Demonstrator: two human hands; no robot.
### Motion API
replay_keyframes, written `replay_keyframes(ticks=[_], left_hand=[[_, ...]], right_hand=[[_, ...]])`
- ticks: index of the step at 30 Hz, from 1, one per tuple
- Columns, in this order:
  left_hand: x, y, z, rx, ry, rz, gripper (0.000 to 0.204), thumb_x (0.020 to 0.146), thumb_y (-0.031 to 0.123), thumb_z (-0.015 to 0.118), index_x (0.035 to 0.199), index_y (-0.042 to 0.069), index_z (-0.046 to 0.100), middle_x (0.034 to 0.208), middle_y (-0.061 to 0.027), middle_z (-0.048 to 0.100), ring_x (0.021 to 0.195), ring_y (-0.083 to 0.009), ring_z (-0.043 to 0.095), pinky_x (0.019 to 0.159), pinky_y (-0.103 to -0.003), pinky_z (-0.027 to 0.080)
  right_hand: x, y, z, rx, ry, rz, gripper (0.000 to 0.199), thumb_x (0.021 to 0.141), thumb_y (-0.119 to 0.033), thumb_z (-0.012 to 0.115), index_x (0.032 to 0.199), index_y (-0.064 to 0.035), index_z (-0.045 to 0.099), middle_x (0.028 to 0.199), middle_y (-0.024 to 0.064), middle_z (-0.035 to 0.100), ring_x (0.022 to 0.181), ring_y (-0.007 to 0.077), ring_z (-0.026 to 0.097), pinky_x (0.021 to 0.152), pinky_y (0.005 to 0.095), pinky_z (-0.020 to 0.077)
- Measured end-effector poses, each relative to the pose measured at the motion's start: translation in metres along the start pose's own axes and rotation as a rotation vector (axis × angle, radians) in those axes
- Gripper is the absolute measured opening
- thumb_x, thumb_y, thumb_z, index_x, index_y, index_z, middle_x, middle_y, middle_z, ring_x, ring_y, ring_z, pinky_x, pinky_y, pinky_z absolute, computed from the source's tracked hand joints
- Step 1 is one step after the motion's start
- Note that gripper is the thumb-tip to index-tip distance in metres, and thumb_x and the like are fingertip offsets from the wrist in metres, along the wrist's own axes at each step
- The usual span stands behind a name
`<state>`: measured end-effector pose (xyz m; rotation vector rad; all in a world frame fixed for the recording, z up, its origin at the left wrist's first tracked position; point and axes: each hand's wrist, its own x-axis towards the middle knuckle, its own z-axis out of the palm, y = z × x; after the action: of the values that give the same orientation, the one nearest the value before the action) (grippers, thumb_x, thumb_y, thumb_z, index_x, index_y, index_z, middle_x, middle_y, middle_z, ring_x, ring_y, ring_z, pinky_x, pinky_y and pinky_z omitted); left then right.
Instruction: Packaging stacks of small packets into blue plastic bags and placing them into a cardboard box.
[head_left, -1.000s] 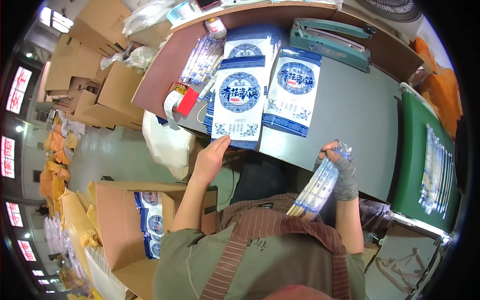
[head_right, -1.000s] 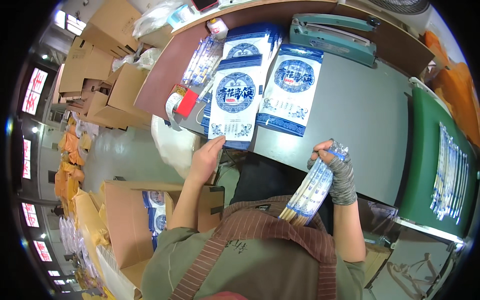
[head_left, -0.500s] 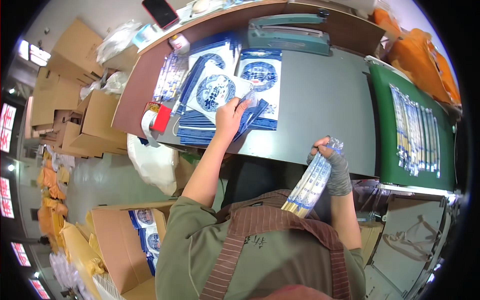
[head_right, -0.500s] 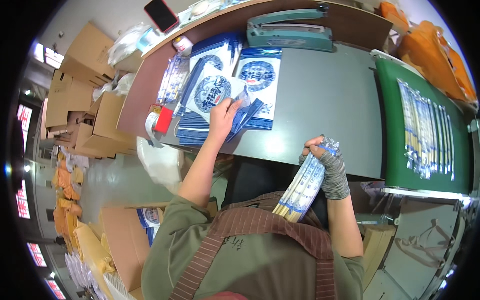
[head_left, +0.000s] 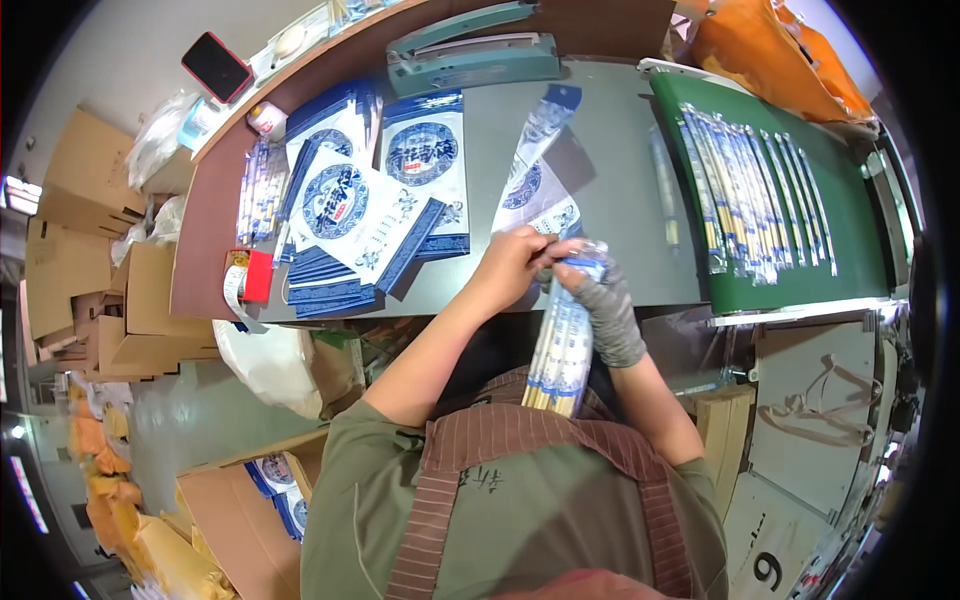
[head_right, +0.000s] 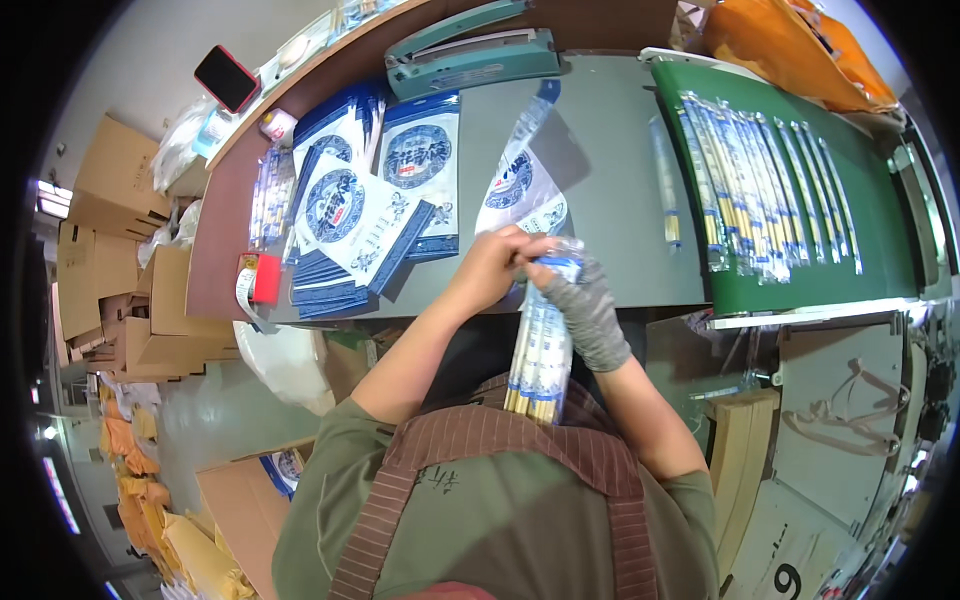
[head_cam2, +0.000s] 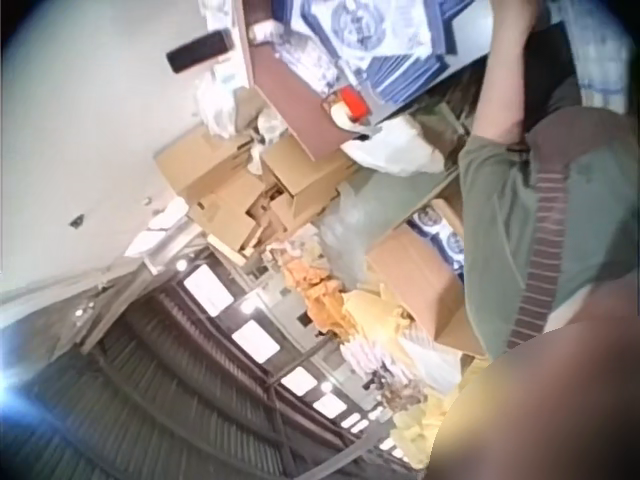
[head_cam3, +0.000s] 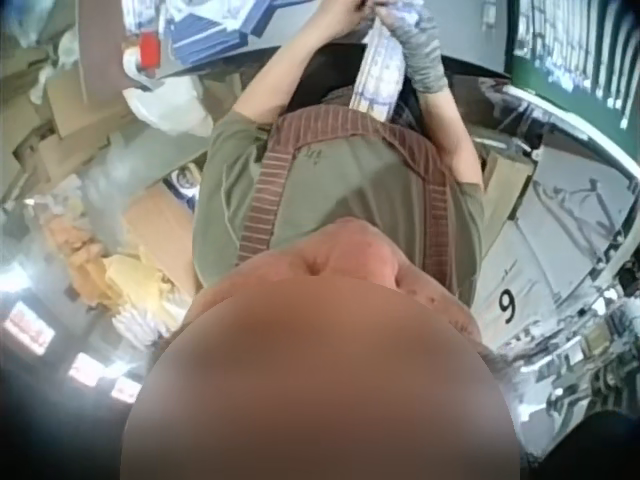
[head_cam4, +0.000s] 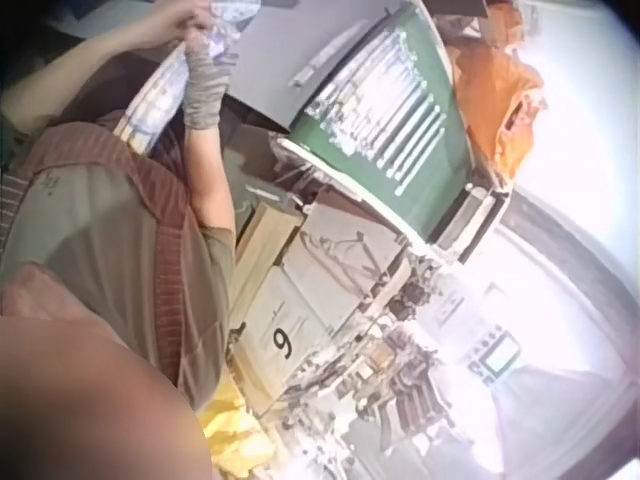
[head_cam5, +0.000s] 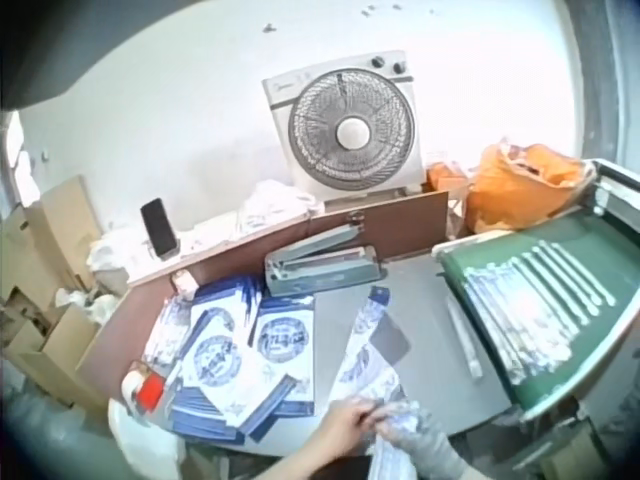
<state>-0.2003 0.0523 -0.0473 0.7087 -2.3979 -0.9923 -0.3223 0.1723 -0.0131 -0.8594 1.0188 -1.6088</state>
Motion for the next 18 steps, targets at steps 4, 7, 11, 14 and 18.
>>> replay_keyframes(ticks=[4, 7, 11, 14, 18], left_hand=[[-0.006, -0.016, -0.004, -0.451, -0.108, -0.062, 0.038, 0.070, -0.011, 0.056, 0.105, -0.001, 0.065, 0.089, -0.0119, 0.067, 0.087, -0.0206, 0.064, 0.080, -0.032, 0.048], [-0.016, -0.030, 0.002, -0.499, -0.075, -0.283, 0.044, 0.071, -0.018, 0.052, 0.112, -0.004, 0.063, 0.099, -0.0093, 0.068, 0.094, -0.0131, 0.062, 0.084, -0.027, 0.048], [-0.028, -0.023, 0.011, -0.664, 0.154, -0.427, 0.030, 0.085, -0.010, 0.059, 0.115, -0.004, 0.062, 0.094, -0.0036, 0.065, 0.083, -0.0086, 0.062, 0.076, -0.021, 0.048], [-0.027, -0.010, 0.006, -0.765, 0.253, -0.488, 0.029, 0.087, -0.005, 0.061, 0.116, -0.002, 0.062, 0.089, -0.0012, 0.063, 0.075, -0.0084, 0.058, 0.071, -0.021, 0.047], [-0.023, 0.029, -0.006, -0.237, 0.446, 0.027, 0.028, 0.084, -0.003, 0.064, 0.112, 0.003, 0.063, 0.088, -0.0089, 0.062, 0.078, -0.0192, 0.061, 0.071, -0.029, 0.050]], right_hand=[[0.015, 0.027, 0.005, -0.076, -0.035, -0.094, 0.020, 0.087, -0.017, 0.067, 0.104, -0.0052, 0.064, 0.098, 0.0009, 0.064, 0.089, 0.0101, 0.058, 0.081, 0.0255, 0.0462], [0.025, 0.049, -0.005, -0.173, 0.001, 0.008, 0.014, 0.088, -0.015, 0.065, 0.097, -0.0043, 0.065, 0.094, 0.0036, 0.063, 0.088, 0.0110, 0.056, 0.084, 0.0277, 0.0447], [0.025, 0.052, -0.014, -0.339, 0.036, 0.052, 0.013, 0.085, -0.013, 0.068, 0.096, -0.0052, 0.065, 0.090, 0.0022, 0.063, 0.085, 0.0097, 0.057, 0.077, 0.0259, 0.0469], [0.026, 0.040, -0.007, -0.506, -0.015, 0.103, 0.014, 0.085, -0.012, 0.067, 0.095, -0.0038, 0.065, 0.088, 0.0018, 0.063, 0.085, 0.0101, 0.057, 0.076, 0.0280, 0.0478], [0.027, 0.042, 0.004, -0.845, -0.011, -0.006, 0.021, 0.085, -0.019, 0.061, 0.099, -0.0031, 0.063, 0.086, 0.0113, 0.065, 0.080, 0.0265, 0.063, 0.075, 0.0389, 0.0502]])
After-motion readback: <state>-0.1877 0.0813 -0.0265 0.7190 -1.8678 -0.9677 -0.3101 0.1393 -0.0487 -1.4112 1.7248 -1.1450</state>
